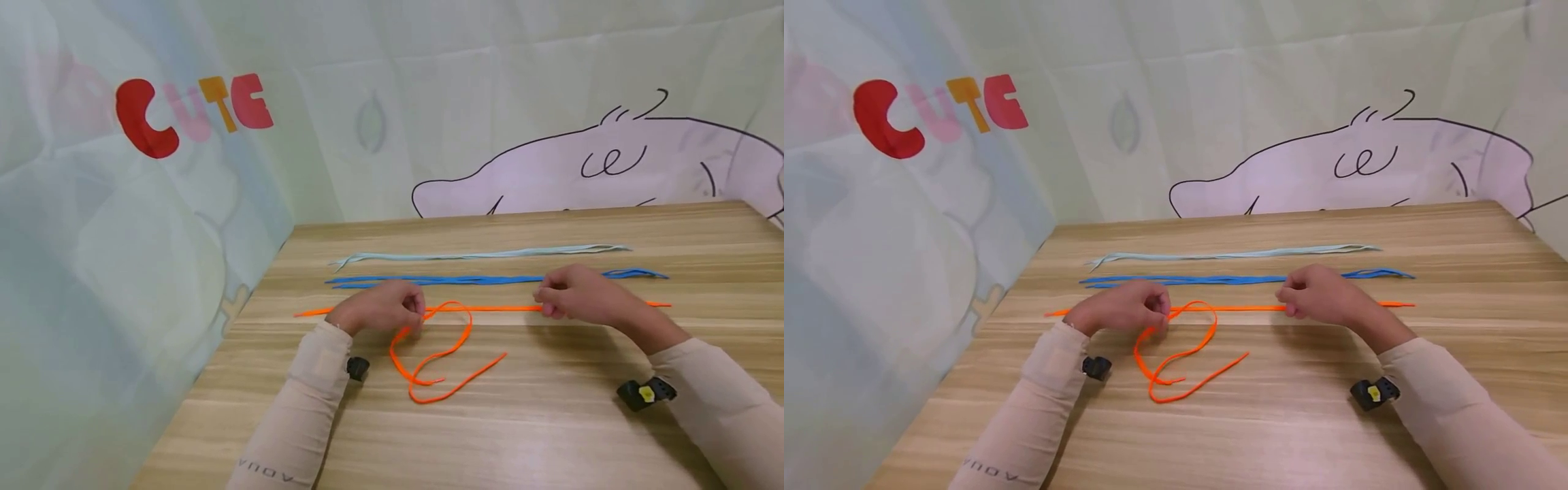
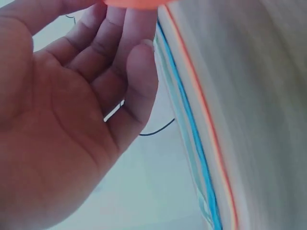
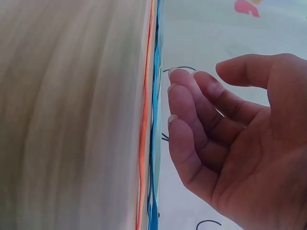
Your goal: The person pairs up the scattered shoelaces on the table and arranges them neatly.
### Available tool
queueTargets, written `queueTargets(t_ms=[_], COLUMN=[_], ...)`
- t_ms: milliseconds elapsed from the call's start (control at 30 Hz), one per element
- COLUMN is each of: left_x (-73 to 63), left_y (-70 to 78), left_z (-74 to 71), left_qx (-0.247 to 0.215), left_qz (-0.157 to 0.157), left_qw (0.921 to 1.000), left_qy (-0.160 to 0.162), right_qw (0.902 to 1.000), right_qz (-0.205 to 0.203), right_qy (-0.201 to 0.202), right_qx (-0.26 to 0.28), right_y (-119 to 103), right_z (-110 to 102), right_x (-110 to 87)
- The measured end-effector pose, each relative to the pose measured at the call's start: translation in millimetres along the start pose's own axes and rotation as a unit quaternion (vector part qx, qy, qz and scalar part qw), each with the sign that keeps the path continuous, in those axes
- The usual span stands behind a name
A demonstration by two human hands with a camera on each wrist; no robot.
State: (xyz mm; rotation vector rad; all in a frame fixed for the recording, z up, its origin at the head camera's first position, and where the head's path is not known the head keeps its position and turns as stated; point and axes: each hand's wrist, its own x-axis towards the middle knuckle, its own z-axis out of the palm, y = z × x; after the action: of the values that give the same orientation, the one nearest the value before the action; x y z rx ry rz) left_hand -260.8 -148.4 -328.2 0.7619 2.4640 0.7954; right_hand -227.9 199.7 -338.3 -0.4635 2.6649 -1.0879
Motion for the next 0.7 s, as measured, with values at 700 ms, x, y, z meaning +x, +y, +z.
queueTargets(t_ms=[700], left_x=[0.4], left_y=[20.4], left_z=[2.2], left_qx=[-0.083], left_qz=[0.092], left_qw=[0.9892], left_qy=[0.079], right_qw=[0.9971], right_qz=[-0.044], right_qy=[-0.042], right_qx=[0.045], right_y=[-25.7], right_z=[27.3], right_x=[17.1])
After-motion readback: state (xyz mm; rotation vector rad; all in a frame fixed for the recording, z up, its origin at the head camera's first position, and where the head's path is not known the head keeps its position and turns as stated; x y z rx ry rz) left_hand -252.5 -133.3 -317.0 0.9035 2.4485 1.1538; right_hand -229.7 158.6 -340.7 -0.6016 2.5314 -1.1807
